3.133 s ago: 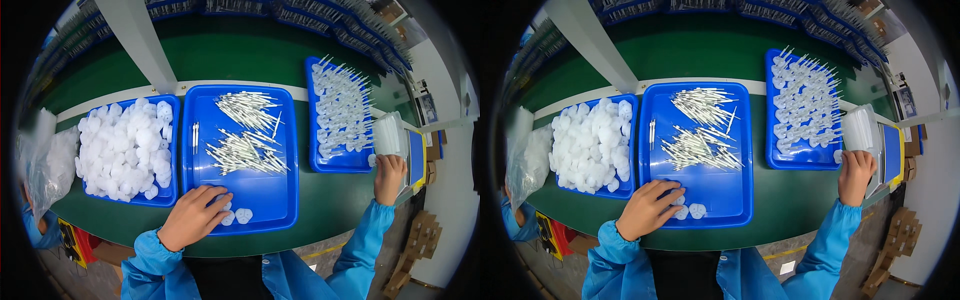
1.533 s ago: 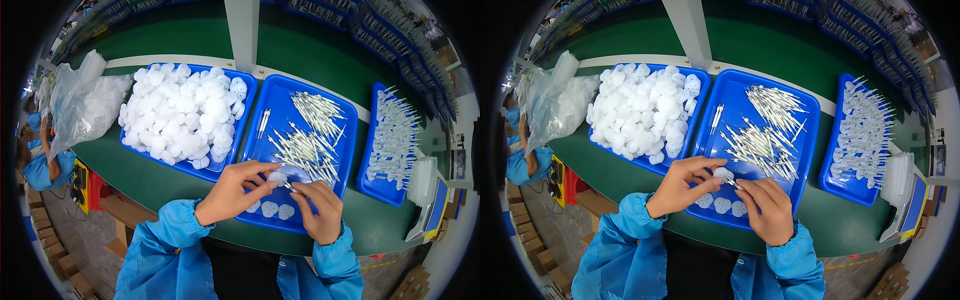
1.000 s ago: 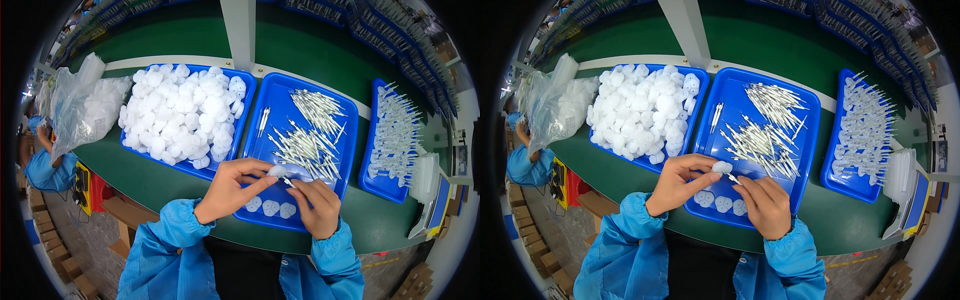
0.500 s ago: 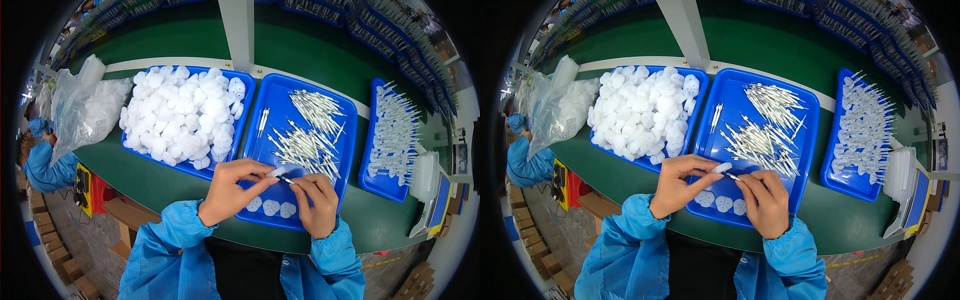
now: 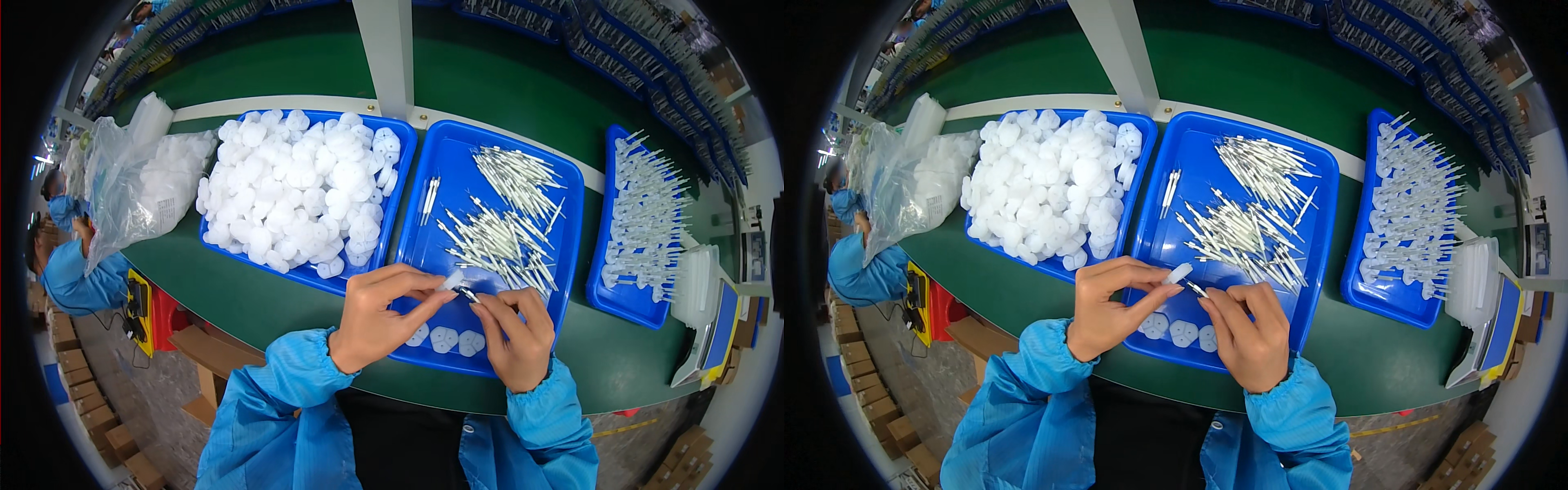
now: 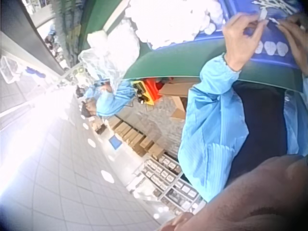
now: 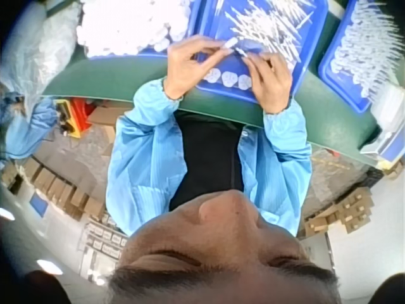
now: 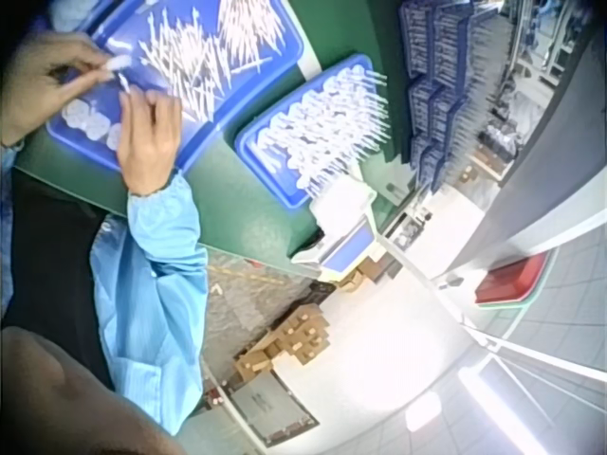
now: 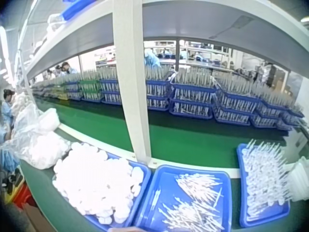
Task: The person assembles parts by picking up plastic bases and thin stick components from trays, inserting the stick components into the bases by hand, and placing the assembled pieces on the tray.
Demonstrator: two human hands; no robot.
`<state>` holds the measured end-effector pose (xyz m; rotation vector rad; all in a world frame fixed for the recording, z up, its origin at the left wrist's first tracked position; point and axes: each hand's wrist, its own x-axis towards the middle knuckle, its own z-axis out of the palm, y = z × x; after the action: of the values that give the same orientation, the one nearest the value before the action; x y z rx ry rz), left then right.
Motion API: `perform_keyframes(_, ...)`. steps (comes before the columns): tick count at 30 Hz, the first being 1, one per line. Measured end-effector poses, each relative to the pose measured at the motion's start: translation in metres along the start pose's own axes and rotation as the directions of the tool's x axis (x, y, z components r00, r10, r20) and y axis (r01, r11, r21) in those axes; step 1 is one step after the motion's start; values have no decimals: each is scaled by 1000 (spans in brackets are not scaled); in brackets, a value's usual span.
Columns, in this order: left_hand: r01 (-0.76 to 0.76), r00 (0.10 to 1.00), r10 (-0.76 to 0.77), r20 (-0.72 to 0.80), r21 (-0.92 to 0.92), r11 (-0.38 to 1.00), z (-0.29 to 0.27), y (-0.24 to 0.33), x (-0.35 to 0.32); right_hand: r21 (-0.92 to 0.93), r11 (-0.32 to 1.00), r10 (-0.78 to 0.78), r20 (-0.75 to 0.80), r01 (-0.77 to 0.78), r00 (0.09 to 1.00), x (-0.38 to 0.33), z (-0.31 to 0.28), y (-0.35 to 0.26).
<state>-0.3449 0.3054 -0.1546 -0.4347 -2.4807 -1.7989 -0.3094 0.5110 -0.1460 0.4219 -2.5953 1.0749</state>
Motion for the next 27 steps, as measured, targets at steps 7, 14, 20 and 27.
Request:
perform_keyframes(7,8,1000,-8,-13,-2,1000,0,0,0,9,999,-37,24,36,999,1,1,0)
perform_keyframes(14,-95,995,97,-19,96,991,1,0,0,49,999,11,12,-11,1000,1,0,1)
perform_keyframes(20,-45,999,45,-3,57,997,0,1,0,46,999,-9,35,7,999,2,-2,-1)
perform_keyframes(27,78,997,-75,33,-83,994,0,0,1,34,999,-7,53,5,999,3,-2,3)
